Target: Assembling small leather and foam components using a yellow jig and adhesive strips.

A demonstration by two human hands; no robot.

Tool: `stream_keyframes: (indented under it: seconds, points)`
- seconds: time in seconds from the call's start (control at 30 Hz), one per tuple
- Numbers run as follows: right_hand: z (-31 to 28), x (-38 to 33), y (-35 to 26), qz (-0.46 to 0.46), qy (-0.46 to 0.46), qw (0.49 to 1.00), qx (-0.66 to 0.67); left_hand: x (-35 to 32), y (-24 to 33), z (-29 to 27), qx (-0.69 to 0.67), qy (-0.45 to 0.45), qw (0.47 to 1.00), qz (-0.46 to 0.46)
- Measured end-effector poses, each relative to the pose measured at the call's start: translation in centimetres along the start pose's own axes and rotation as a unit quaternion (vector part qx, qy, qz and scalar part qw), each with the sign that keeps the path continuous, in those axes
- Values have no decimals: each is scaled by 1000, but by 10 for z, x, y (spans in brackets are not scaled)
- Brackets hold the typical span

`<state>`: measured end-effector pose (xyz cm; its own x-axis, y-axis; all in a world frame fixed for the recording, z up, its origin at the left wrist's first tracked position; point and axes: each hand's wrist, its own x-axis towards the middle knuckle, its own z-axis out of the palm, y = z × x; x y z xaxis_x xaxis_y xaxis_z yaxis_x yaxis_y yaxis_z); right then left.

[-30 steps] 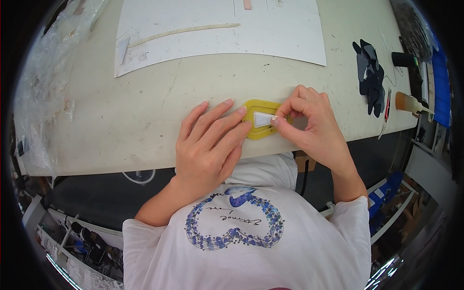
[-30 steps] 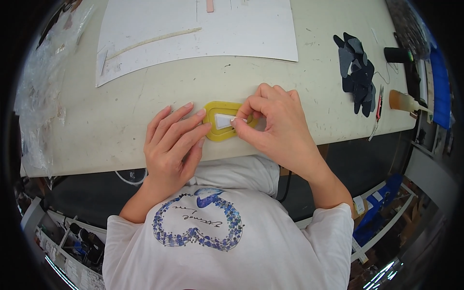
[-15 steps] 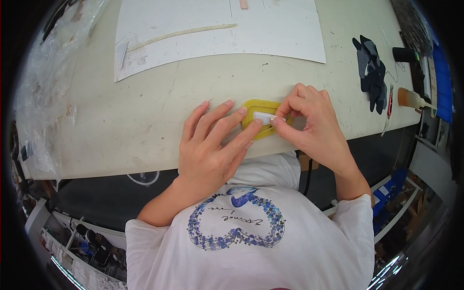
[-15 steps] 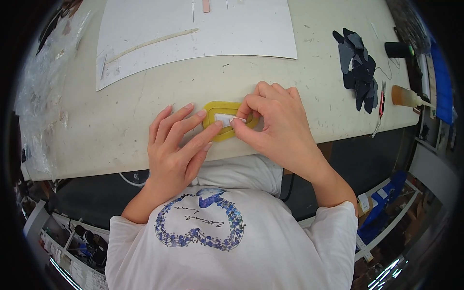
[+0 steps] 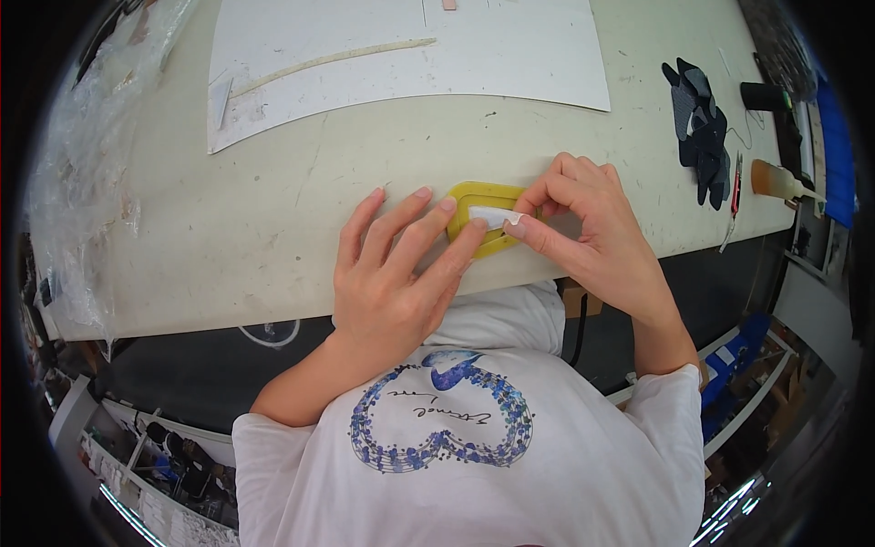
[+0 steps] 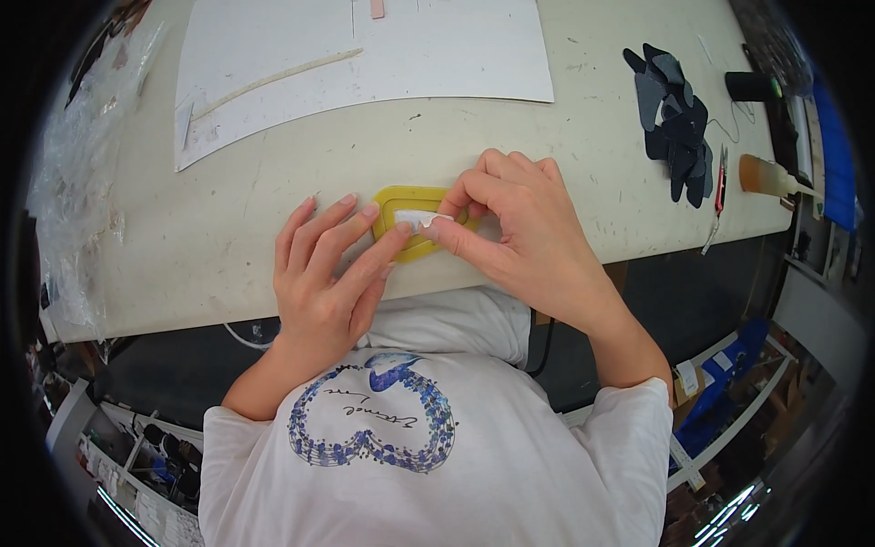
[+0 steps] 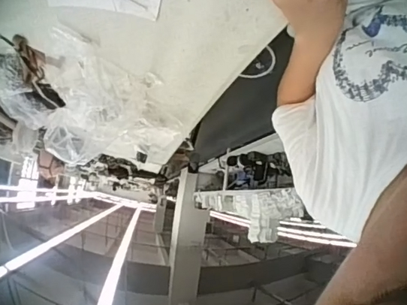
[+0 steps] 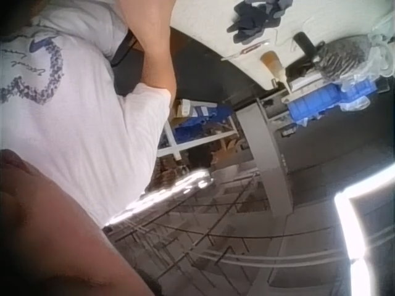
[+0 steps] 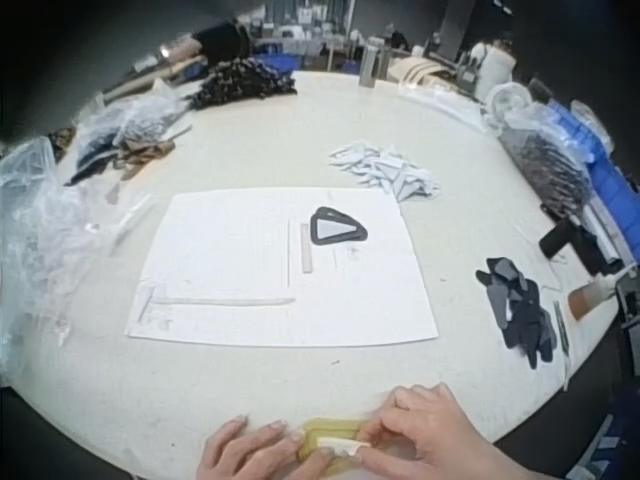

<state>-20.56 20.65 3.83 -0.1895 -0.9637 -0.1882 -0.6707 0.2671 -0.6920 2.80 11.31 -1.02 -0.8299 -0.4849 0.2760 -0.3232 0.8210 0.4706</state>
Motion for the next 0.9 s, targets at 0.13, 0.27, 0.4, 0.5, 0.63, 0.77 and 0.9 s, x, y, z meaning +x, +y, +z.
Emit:
stream_keyframes:
  seconds: [0.13, 0.27, 0.4, 0.5, 0.63, 0.77, 0.9]
  points:
    - [5, -13, 11, 36, 66, 987, 141, -2, 0, 3, 18, 1, 1000, 6]
    - [11, -27, 21, -19, 82, 995, 59, -2, 0, -1, 24, -17, 999, 17]
    - [23, -31, 22, -81, 112, 990, -4, -3, -2, -2, 31, -27, 999, 23]
    - [24, -31, 26, -115, 114, 985, -66, -3, -2, -2, 28, -28, 999, 23]
    - [23, -30, 28, -135, 114, 979, -97, 0, 0, -3, 21, -33, 999, 23]
    - [25, -29, 29, -144, 122, 975, -113, -1, 0, -3, 35, -36, 998, 28]
    - [24, -29, 29, -149, 121, 974, -123, -2, -1, -2, 38, -37, 998, 27]
